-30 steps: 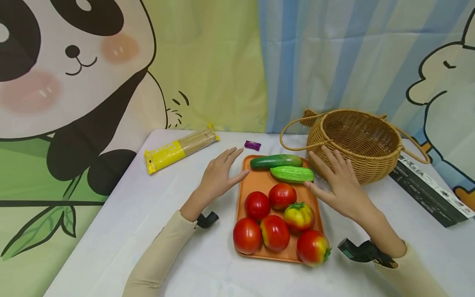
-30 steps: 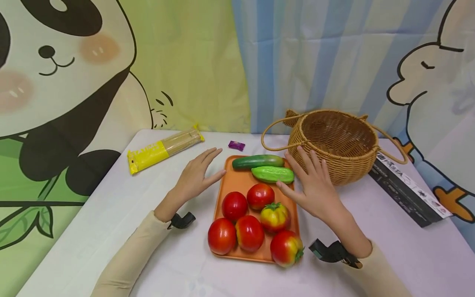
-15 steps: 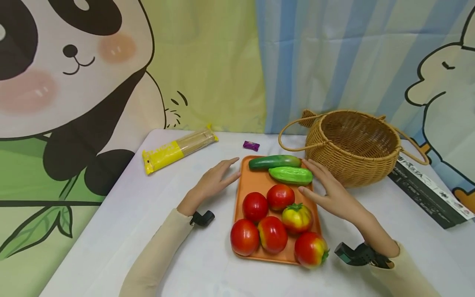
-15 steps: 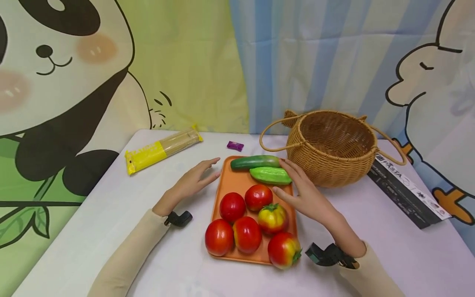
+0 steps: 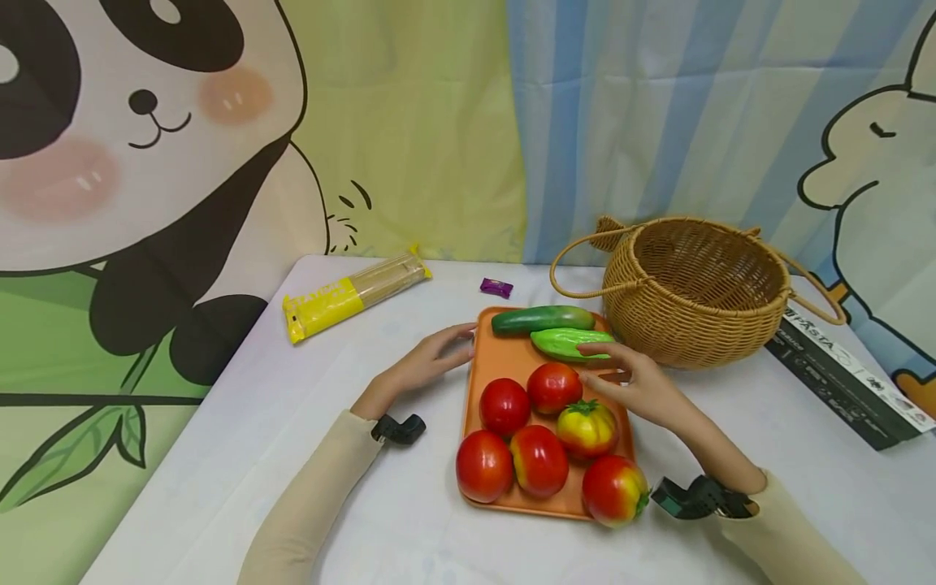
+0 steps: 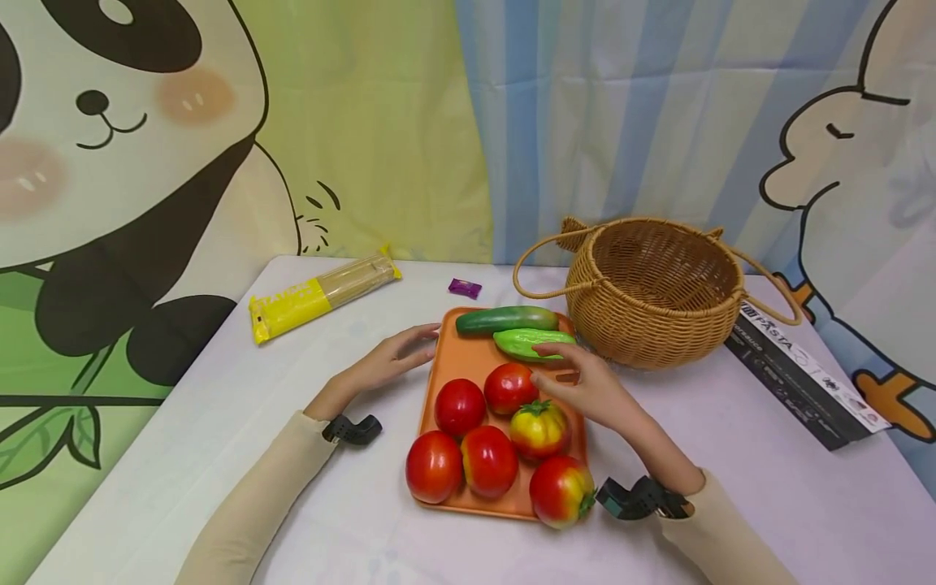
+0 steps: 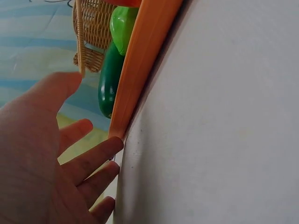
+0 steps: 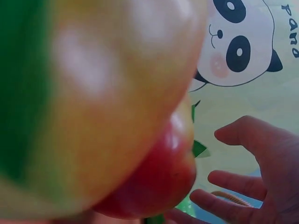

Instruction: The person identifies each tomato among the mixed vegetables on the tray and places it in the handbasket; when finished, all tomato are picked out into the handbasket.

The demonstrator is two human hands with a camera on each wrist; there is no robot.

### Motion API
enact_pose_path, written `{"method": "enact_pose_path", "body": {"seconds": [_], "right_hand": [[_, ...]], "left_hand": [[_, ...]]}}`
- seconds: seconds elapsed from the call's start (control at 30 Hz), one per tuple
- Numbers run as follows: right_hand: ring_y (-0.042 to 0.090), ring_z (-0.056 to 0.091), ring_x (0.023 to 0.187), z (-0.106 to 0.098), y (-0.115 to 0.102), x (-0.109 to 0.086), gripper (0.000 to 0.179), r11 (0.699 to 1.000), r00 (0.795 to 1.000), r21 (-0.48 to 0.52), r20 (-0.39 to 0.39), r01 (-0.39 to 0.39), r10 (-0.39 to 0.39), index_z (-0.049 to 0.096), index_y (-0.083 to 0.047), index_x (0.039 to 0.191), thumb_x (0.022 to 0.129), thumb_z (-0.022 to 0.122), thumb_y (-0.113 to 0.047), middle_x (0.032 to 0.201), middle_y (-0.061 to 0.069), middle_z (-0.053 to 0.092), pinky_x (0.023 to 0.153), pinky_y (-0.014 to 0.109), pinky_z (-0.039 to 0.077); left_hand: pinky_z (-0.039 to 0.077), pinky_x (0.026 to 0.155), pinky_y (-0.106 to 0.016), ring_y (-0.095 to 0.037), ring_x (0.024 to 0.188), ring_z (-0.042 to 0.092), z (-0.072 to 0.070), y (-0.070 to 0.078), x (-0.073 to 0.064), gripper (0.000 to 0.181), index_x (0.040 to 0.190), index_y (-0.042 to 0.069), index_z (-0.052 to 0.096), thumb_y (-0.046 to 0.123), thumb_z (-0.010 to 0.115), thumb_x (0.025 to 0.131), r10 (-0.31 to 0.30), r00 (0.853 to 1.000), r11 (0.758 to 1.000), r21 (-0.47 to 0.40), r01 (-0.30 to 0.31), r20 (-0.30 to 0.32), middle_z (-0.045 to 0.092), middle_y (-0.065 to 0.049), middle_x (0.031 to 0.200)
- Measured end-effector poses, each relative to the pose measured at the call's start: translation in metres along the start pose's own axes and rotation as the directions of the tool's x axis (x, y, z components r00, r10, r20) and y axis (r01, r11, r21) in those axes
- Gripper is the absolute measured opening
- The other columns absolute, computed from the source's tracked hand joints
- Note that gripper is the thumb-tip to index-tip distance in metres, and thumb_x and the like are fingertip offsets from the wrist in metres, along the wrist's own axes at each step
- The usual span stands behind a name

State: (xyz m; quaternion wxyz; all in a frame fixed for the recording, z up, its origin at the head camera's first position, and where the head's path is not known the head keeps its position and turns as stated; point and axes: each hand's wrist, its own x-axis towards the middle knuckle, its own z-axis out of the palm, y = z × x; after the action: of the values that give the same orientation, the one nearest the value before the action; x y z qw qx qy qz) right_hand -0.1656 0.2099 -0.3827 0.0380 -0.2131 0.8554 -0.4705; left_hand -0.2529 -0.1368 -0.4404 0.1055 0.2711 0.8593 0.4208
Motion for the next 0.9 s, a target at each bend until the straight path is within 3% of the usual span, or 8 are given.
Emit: {"method": "enact_pose_path", "body": {"seconds": [0.13, 0.27, 0.5, 0.77, 0.9], "right_hand": [[0.043, 0.06, 0.112, 0.002, 0.01, 0.004, 0.043, 0.991, 0.997, 0.134, 0.073, -0.025, 0.016, 0.052, 0.006, 0.133, 0.095, 0.063, -0.011, 0.131, 0.026, 0.057, 0.083, 0.032, 0.058], [0.045, 0.056, 0.117, 0.004, 0.019, 0.007, 0.045, 0.973, 0.992, 0.226, 0.126, -0.039, 0.011, 0.049, 0.005, 0.137, 0.096, 0.061, -0.011, 0.133, 0.028, 0.055, 0.084, 0.03, 0.057], [0.042, 0.051, 0.124, 0.009, 0.031, 0.008, 0.048, 0.97, 0.986, 0.236, 0.167, -0.058, 0.018, 0.048, -0.002, 0.142, 0.097, 0.061, -0.014, 0.14, 0.022, 0.05, 0.089, 0.026, 0.053], [0.038, 0.045, 0.132, 0.018, 0.04, 0.011, 0.048, 0.974, 0.981, 0.226, 0.189, -0.01, -0.034, 0.047, -0.008, 0.144, 0.099, 0.058, -0.015, 0.148, 0.015, 0.045, 0.099, 0.018, 0.041], [0.041, 0.046, 0.129, 0.021, 0.041, 0.012, 0.049, 0.964, 0.982, 0.264, 0.188, -0.027, -0.024, 0.047, -0.007, 0.143, 0.097, 0.062, -0.013, 0.145, 0.017, 0.047, 0.098, 0.021, 0.045]], "left_hand": [[0.025, 0.118, -0.043, -0.02, 0.142, 0.035, 0.001, -0.004, 0.001, 0.064, 0.149, 0.015, 0.041, 0.034, 0.066, 0.093, -0.002, 1.0, 1.0, -0.01, 0.002, 0.026, 0.044, -0.004, 0.15], [0.021, 0.119, -0.048, -0.024, 0.145, 0.027, 0.001, -0.004, 0.0, 0.066, 0.146, 0.017, 0.045, 0.034, 0.073, 0.088, -0.014, 0.999, 1.0, 0.017, 0.013, 0.045, 0.04, -0.004, 0.153], [0.016, 0.119, -0.053, -0.027, 0.148, 0.021, 0.002, -0.006, -0.001, 0.062, 0.142, 0.02, 0.051, 0.033, 0.075, 0.086, -0.019, 0.998, 0.999, 0.045, 0.016, 0.053, 0.039, -0.007, 0.153], [0.016, 0.119, -0.054, -0.027, 0.148, 0.02, 0.003, -0.006, 0.0, 0.062, 0.142, 0.021, 0.05, 0.035, 0.074, 0.087, -0.012, 0.998, 0.999, 0.053, 0.009, 0.06, 0.04, -0.006, 0.153], [0.017, 0.119, -0.052, -0.025, 0.148, 0.02, 0.003, -0.007, 0.001, 0.062, 0.142, 0.022, 0.05, 0.035, 0.073, 0.087, -0.021, 0.998, 0.998, 0.061, 0.017, 0.063, 0.039, -0.004, 0.153]]}}
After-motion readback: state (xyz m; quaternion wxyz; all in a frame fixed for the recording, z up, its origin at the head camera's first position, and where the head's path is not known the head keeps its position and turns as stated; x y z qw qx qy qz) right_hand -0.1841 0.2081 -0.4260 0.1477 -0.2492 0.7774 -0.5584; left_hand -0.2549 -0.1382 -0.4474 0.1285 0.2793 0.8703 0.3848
